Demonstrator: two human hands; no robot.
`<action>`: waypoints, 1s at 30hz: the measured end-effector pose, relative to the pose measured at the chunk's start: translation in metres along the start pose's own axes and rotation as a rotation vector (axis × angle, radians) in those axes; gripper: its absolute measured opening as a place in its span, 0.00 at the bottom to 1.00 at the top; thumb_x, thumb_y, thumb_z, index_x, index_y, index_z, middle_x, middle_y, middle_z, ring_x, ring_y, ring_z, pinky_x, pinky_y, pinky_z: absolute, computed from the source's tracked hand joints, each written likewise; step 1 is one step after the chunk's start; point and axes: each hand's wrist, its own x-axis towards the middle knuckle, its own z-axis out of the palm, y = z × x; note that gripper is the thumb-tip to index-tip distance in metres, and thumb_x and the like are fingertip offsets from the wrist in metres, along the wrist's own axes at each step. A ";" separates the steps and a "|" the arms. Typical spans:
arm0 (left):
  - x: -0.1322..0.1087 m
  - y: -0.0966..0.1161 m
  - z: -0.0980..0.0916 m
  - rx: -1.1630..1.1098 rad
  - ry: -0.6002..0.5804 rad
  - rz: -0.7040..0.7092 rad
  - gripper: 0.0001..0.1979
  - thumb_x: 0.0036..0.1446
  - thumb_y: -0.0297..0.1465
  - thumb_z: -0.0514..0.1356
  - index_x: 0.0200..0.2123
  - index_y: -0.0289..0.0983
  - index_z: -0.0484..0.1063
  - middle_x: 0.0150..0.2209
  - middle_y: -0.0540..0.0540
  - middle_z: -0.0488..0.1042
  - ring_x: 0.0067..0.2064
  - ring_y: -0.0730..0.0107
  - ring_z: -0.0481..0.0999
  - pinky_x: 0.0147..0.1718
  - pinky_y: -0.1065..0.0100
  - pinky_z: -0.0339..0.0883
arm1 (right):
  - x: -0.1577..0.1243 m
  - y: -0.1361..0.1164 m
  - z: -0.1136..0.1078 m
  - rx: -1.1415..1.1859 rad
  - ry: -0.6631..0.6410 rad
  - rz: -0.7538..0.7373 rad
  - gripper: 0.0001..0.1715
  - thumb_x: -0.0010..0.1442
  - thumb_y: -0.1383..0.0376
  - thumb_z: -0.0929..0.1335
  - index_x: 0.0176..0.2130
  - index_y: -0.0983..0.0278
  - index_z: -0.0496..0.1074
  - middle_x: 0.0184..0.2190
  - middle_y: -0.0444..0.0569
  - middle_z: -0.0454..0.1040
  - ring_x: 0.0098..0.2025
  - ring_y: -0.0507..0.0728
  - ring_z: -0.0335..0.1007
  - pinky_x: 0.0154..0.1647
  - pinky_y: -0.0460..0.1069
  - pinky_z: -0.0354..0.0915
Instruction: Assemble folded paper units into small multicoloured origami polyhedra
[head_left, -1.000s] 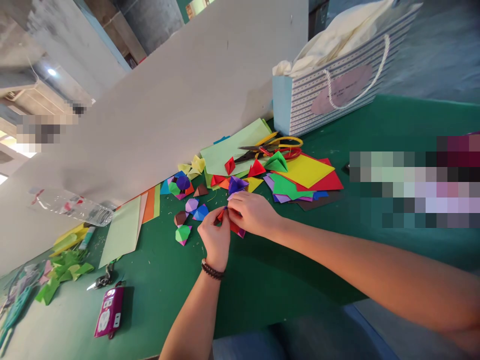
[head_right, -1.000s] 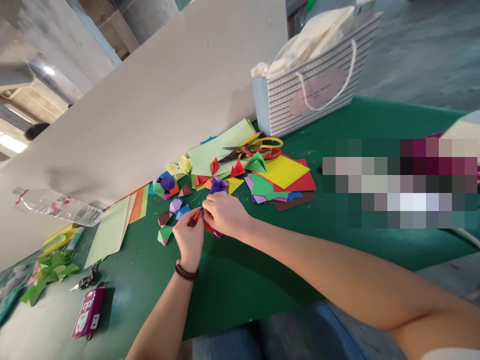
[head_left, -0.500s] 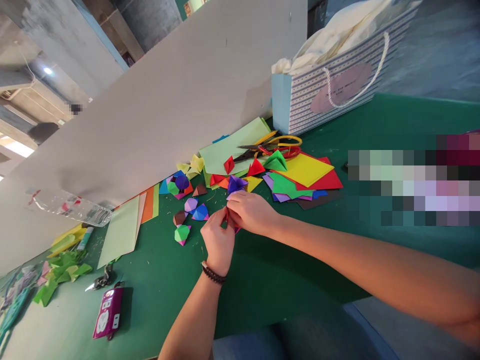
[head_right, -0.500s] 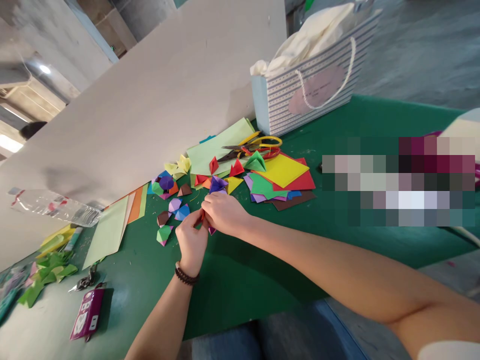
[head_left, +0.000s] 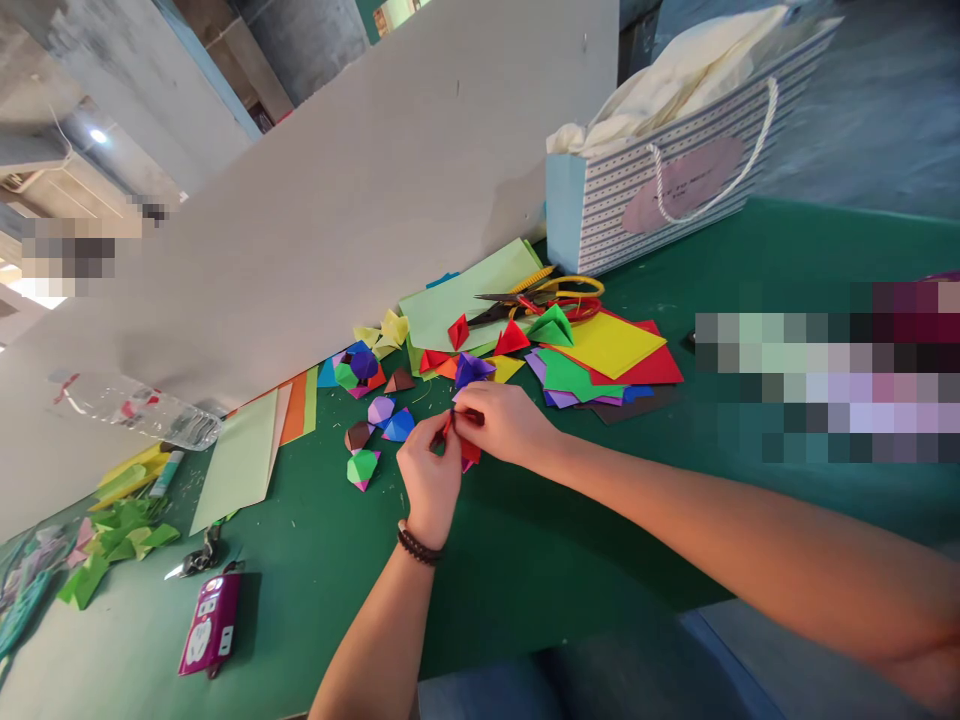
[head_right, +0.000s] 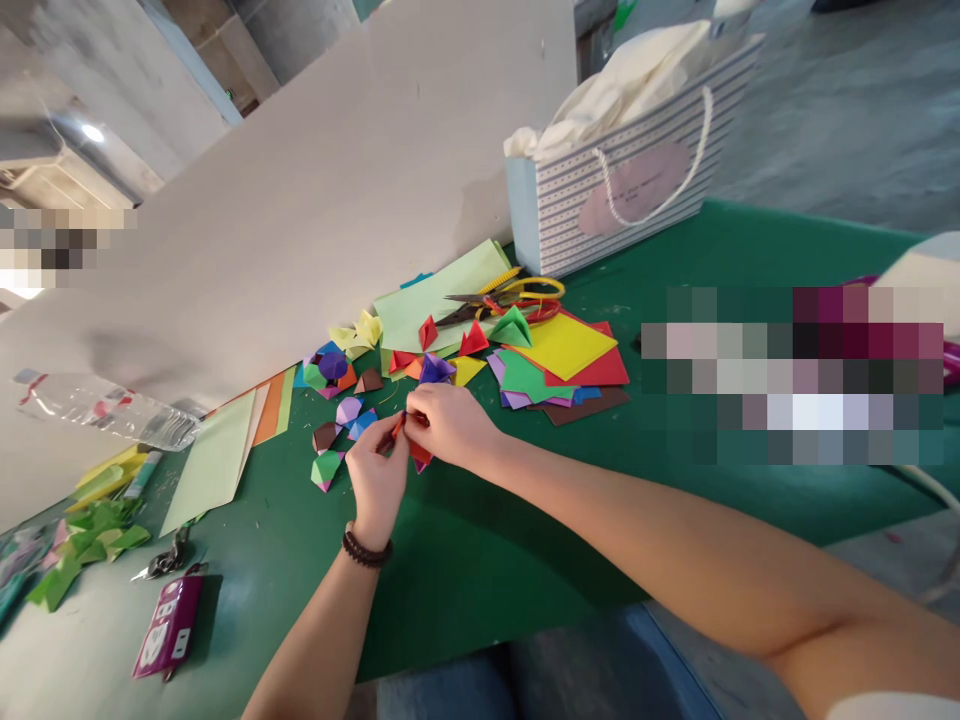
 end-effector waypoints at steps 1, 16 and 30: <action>0.002 0.000 -0.001 -0.040 -0.008 -0.031 0.09 0.57 0.27 0.58 0.38 0.37 0.78 0.37 0.43 0.80 0.38 0.65 0.79 0.38 0.65 0.73 | 0.001 0.001 -0.001 0.053 0.001 0.046 0.08 0.56 0.70 0.65 0.25 0.64 0.68 0.25 0.46 0.70 0.29 0.52 0.65 0.30 0.47 0.58; 0.010 -0.004 -0.004 -0.307 -0.083 -0.188 0.12 0.51 0.25 0.63 0.41 0.35 0.70 0.37 0.44 0.77 0.39 0.68 0.78 0.39 0.68 0.73 | 0.009 0.015 -0.005 0.445 -0.177 0.270 0.09 0.56 0.72 0.68 0.37 0.62 0.77 0.37 0.49 0.80 0.40 0.56 0.76 0.41 0.49 0.70; 0.010 -0.003 -0.007 -0.200 -0.118 -0.078 0.14 0.53 0.26 0.61 0.44 0.38 0.73 0.44 0.43 0.76 0.44 0.65 0.76 0.43 0.65 0.70 | 0.007 0.019 -0.006 0.440 -0.265 0.259 0.18 0.52 0.73 0.67 0.44 0.62 0.74 0.31 0.46 0.77 0.32 0.54 0.73 0.31 0.47 0.65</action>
